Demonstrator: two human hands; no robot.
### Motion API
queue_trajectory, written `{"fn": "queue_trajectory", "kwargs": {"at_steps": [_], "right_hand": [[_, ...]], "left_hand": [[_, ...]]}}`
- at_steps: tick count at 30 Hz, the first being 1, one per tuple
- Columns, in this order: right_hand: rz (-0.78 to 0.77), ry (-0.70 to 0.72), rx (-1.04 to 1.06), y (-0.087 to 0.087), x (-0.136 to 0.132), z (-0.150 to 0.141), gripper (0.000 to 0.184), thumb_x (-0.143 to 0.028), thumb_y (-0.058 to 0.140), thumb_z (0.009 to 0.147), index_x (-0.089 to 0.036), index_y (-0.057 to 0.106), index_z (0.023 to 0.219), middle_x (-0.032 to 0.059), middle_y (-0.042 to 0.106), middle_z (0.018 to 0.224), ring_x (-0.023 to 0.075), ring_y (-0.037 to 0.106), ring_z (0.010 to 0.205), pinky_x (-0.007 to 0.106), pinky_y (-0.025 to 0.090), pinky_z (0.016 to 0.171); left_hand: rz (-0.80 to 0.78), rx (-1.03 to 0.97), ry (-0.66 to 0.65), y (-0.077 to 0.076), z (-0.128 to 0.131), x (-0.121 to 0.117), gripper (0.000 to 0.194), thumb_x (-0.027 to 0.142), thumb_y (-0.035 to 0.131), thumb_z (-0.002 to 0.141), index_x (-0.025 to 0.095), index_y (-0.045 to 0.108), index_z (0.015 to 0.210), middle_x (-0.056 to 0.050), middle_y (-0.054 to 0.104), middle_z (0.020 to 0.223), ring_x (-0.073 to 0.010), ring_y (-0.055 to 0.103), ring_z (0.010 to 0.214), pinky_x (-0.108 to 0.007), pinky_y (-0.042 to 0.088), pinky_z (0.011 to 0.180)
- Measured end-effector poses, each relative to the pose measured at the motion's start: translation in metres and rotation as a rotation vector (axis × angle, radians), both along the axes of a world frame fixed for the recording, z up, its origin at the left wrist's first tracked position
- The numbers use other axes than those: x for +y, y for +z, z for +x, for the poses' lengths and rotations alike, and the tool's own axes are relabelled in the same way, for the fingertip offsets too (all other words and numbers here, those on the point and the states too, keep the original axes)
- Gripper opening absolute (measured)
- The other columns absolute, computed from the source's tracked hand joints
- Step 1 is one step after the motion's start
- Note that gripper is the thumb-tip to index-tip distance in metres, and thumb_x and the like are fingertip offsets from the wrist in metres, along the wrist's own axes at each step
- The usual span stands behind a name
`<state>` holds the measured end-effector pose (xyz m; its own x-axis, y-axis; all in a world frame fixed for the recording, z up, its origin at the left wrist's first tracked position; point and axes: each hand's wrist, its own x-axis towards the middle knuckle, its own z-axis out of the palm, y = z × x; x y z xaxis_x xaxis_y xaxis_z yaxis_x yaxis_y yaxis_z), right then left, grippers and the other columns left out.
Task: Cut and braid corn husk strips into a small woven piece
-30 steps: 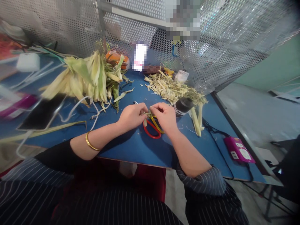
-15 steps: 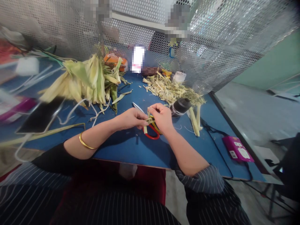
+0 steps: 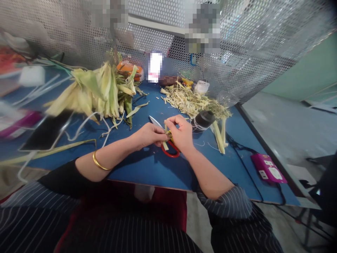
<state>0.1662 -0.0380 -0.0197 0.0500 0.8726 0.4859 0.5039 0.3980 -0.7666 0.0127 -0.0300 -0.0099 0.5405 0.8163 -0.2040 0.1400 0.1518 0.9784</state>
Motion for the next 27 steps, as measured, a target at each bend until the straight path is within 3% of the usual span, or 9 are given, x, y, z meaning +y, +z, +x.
{"fn": "queue_trajectory", "kwargs": {"at_steps": [5, 9, 12, 15, 17, 20, 22, 24, 27], "right_hand": [[-0.147, -0.021, 0.141, 0.002, 0.004, 0.007, 0.025, -0.043, 0.06, 0.081, -0.018, 0.064, 0.078, 0.0008, 0.062, 0.075, 0.013, 0.052, 0.068, 0.027, 0.042, 0.068], [-0.213, -0.069, 0.122, -0.001, 0.004, 0.006, 0.022, -0.039, 0.064, 0.076, -0.018, 0.061, 0.069, -0.0042, 0.052, 0.058, 0.0102, 0.043, 0.055, 0.024, 0.036, 0.056], [-0.183, -0.133, 0.175, -0.009, 0.006, 0.003, 0.022, -0.037, 0.064, 0.075, -0.018, 0.058, 0.066, -0.0049, 0.05, 0.056, 0.0101, 0.043, 0.055, 0.024, 0.037, 0.057], [-0.197, -0.105, 0.197, -0.01, 0.008, 0.004, 0.02, -0.036, 0.062, 0.077, -0.018, 0.059, 0.068, -0.0039, 0.053, 0.058, 0.0115, 0.048, 0.057, 0.026, 0.042, 0.06], [-0.108, -0.107, 0.103, -0.005, 0.006, 0.005, 0.018, -0.036, 0.059, 0.081, -0.019, 0.062, 0.077, -0.0004, 0.06, 0.069, 0.0144, 0.055, 0.067, 0.029, 0.045, 0.07], [0.204, -0.223, -0.108, 0.007, -0.005, 0.006, 0.018, -0.035, 0.057, 0.084, -0.02, 0.064, 0.088, 0.0059, 0.065, 0.093, 0.0192, 0.058, 0.091, 0.036, 0.043, 0.088], [0.304, -0.218, -0.207, 0.011, -0.014, 0.001, 0.016, -0.034, 0.057, 0.084, -0.02, 0.065, 0.082, 0.006, 0.066, 0.087, 0.0193, 0.059, 0.088, 0.036, 0.043, 0.088], [0.214, -0.077, -0.247, 0.011, -0.021, -0.009, 0.018, -0.033, 0.058, 0.084, -0.02, 0.066, 0.075, 0.0046, 0.068, 0.079, 0.0177, 0.06, 0.078, 0.033, 0.045, 0.082], [-0.104, 0.114, -0.105, 0.003, -0.023, -0.025, 0.019, -0.036, 0.061, 0.082, -0.02, 0.072, 0.081, 0.0041, 0.071, 0.082, 0.017, 0.063, 0.074, 0.03, 0.048, 0.074]], "left_hand": [[0.056, -0.066, 0.189, 0.001, -0.004, 0.008, 0.017, 0.027, 0.071, 0.068, 0.012, 0.067, 0.061, 0.002, 0.055, 0.051, -0.0064, 0.05, 0.048, -0.02, 0.044, 0.053], [0.194, -0.057, 0.156, -0.006, -0.005, 0.011, 0.027, 0.033, 0.069, 0.071, 0.013, 0.062, 0.054, 0.002, 0.051, 0.047, -0.006, 0.045, 0.046, -0.019, 0.038, 0.05], [0.293, 0.007, 0.148, -0.012, -0.005, 0.01, 0.03, 0.037, 0.066, 0.073, 0.013, 0.063, 0.054, 0.001, 0.053, 0.048, -0.0069, 0.045, 0.047, -0.02, 0.036, 0.049], [0.334, 0.035, 0.189, -0.014, -0.004, 0.01, 0.03, 0.038, 0.067, 0.072, 0.014, 0.065, 0.054, 0.0, 0.055, 0.049, -0.0073, 0.046, 0.048, -0.021, 0.036, 0.049], [0.258, -0.022, 0.232, -0.012, -0.004, 0.012, 0.027, 0.036, 0.07, 0.069, 0.014, 0.065, 0.054, -0.001, 0.057, 0.05, -0.0081, 0.049, 0.05, -0.021, 0.039, 0.051], [0.071, -0.19, 0.367, -0.007, -0.005, 0.016, 0.022, 0.034, 0.074, 0.066, 0.013, 0.068, 0.061, -0.003, 0.062, 0.056, -0.0095, 0.056, 0.054, -0.023, 0.045, 0.056], [-0.01, -0.284, 0.463, -0.003, -0.005, 0.019, 0.02, 0.033, 0.075, 0.065, 0.013, 0.069, 0.065, -0.003, 0.062, 0.059, -0.0103, 0.059, 0.058, -0.023, 0.046, 0.058], [-0.022, -0.354, 0.515, -0.001, -0.004, 0.019, 0.02, 0.032, 0.075, 0.065, 0.014, 0.068, 0.065, -0.001, 0.06, 0.059, -0.0112, 0.062, 0.063, -0.022, 0.045, 0.058], [0.026, -0.439, 0.536, -0.002, 0.001, 0.014, 0.023, 0.031, 0.075, 0.066, 0.014, 0.061, 0.057, 0.001, 0.055, 0.055, -0.0105, 0.06, 0.062, -0.02, 0.043, 0.053]]}}
